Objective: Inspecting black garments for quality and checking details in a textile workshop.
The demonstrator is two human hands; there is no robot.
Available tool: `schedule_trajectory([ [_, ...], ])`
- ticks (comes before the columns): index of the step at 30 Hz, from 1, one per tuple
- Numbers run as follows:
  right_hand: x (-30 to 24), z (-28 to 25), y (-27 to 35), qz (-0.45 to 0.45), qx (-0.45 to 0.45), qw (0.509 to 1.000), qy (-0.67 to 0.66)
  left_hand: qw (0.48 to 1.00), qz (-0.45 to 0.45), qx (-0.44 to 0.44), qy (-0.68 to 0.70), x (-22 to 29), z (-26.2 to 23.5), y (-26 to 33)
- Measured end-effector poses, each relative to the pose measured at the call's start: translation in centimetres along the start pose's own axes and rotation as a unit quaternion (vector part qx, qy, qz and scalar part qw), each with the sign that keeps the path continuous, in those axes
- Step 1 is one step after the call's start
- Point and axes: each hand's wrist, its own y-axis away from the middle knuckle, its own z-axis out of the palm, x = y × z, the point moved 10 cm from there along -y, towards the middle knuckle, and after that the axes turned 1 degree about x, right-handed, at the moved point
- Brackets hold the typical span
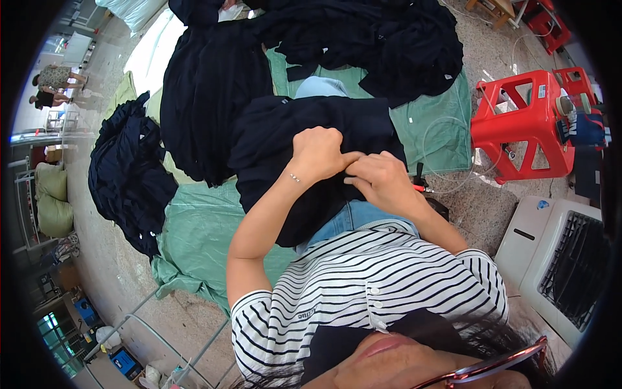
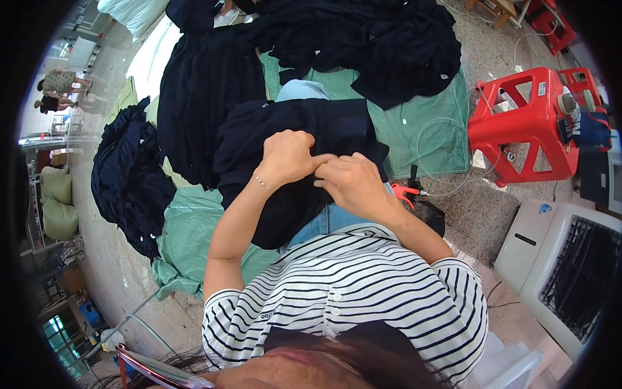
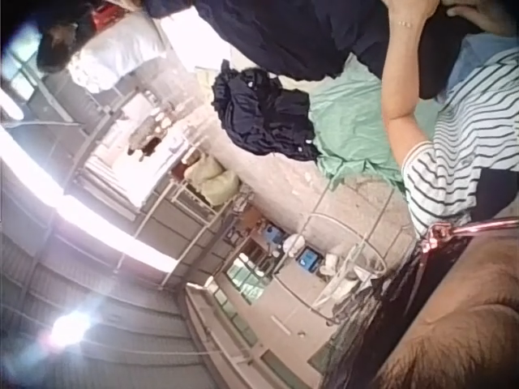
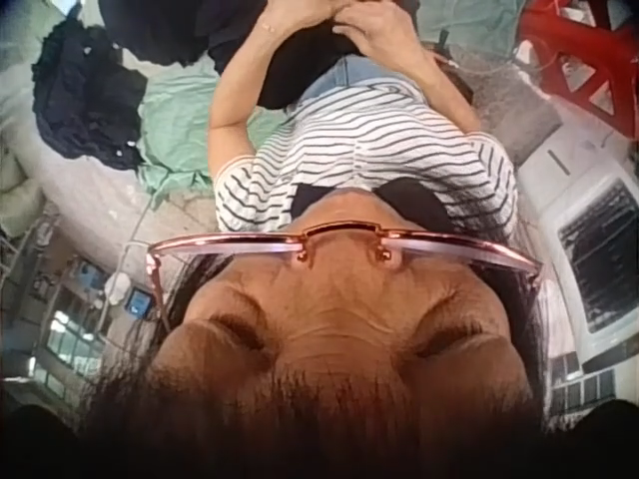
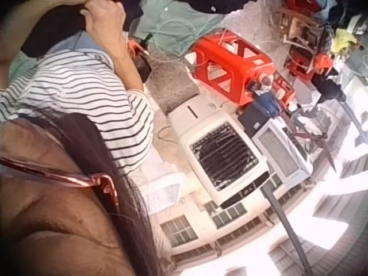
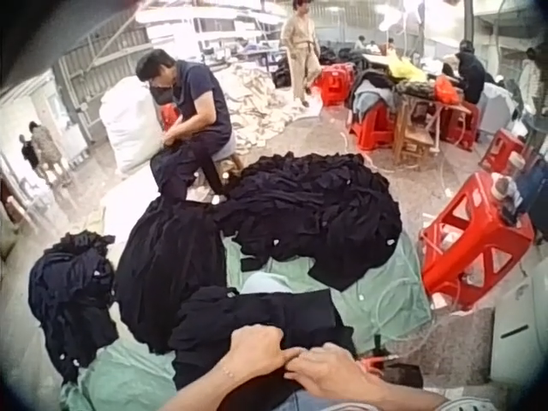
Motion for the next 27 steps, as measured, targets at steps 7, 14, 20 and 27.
schedule_trajectory([
  [7, 2.8, 0.0, 0.4, 0.063, 0.013, 0.998, -0.029, 0.912, 0.033, 0.115, 0.393, -1.6, 1.2, -1.3],
  [14, 6.2, -1.4, -0.5, 0.165, 0.1, 0.975, -0.107, 0.746, -0.023, -0.015, 0.665, -0.8, 2.9, -1.0],
  [20, 7.4, -1.4, 0.3, 0.173, 0.129, 0.96, -0.178, 0.873, 0.01, 0.06, 0.483, -0.7, 1.5, -0.1],
  [27, 5.4, -3.0, -0.7, 0.125, 0.136, 0.974, -0.135, 0.835, -0.039, 0.376, 0.401, -3.1, -2.4, 1.0],
])
